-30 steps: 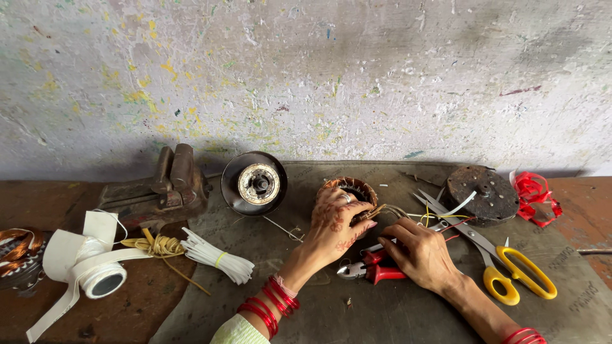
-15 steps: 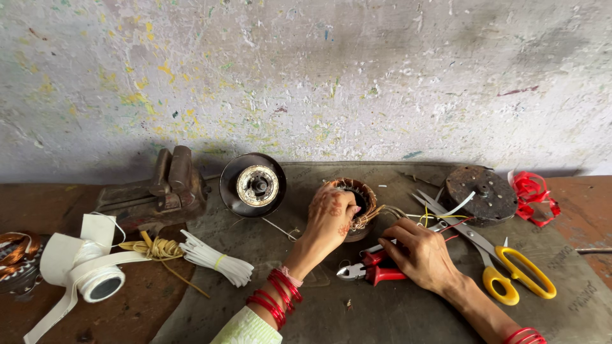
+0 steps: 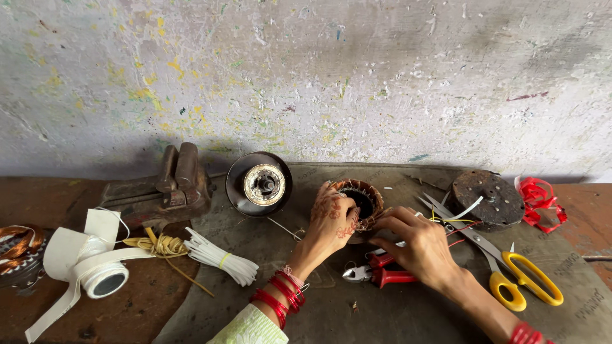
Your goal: The person repairs a ceiling fan motor by threading wires through the stator, stripping wire insulation with pliers, and organizing the internal wiring by hand.
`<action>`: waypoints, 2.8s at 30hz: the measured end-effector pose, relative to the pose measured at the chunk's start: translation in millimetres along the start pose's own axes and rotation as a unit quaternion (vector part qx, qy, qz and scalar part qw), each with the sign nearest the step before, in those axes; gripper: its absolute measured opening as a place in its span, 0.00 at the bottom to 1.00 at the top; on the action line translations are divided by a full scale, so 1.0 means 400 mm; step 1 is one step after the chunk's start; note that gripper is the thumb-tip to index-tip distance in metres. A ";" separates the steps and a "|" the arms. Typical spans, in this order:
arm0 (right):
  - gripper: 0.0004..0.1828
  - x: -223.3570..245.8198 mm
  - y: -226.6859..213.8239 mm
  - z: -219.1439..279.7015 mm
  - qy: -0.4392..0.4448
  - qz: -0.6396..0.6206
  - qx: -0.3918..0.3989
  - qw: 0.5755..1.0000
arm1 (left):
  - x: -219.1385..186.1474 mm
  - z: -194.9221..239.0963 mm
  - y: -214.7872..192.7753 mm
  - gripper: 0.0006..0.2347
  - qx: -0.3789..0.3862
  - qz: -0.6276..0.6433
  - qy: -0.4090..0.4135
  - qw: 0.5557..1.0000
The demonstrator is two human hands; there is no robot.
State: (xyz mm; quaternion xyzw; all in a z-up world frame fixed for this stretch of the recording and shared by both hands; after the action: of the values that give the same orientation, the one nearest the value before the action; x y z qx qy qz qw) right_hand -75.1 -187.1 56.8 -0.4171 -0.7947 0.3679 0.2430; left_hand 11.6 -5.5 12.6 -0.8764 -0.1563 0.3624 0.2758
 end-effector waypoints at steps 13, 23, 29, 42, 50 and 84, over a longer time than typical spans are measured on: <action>0.08 -0.045 0.041 -0.023 -0.125 0.027 -0.015 0.992 | -0.019 0.001 -0.010 0.07 0.008 0.012 -0.006 1.000; 0.10 -0.068 0.057 -0.013 -0.063 -0.048 -0.014 0.997 | -0.045 -0.001 -0.030 0.10 -0.023 0.081 0.004 0.996; 0.12 -0.069 0.059 -0.013 -0.040 -0.071 0.009 0.997 | -0.056 -0.006 -0.032 0.16 0.042 0.061 0.025 0.997; 0.10 -0.080 0.052 0.002 0.027 -0.104 -0.003 0.994 | -0.003 -0.015 -0.057 0.19 0.142 0.093 0.014 0.985; 0.09 -0.046 0.030 0.005 -0.026 -0.110 -0.030 0.993 | 0.037 -0.013 -0.051 0.17 0.165 0.132 0.020 0.977; 0.26 0.006 0.040 0.045 -0.134 0.026 -0.024 0.990 | 0.025 -0.016 -0.079 0.21 0.174 0.162 -0.008 0.971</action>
State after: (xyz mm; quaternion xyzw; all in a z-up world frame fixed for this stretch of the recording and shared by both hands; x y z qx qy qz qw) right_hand -81.1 -185.7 33.4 -0.3904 -0.8177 0.4074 0.1140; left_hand 20.9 22.2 29.9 -0.8255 0.0515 0.4312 0.3605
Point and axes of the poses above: each hand's wrist, its own z-axis away from the middle knuckle, its own y-axis out of the palm, x = y × z, the point moved 2 cm from there along -z, towards the middle knuckle, and after that the axes turned 11 degrees about z, right-handed, at the moved point
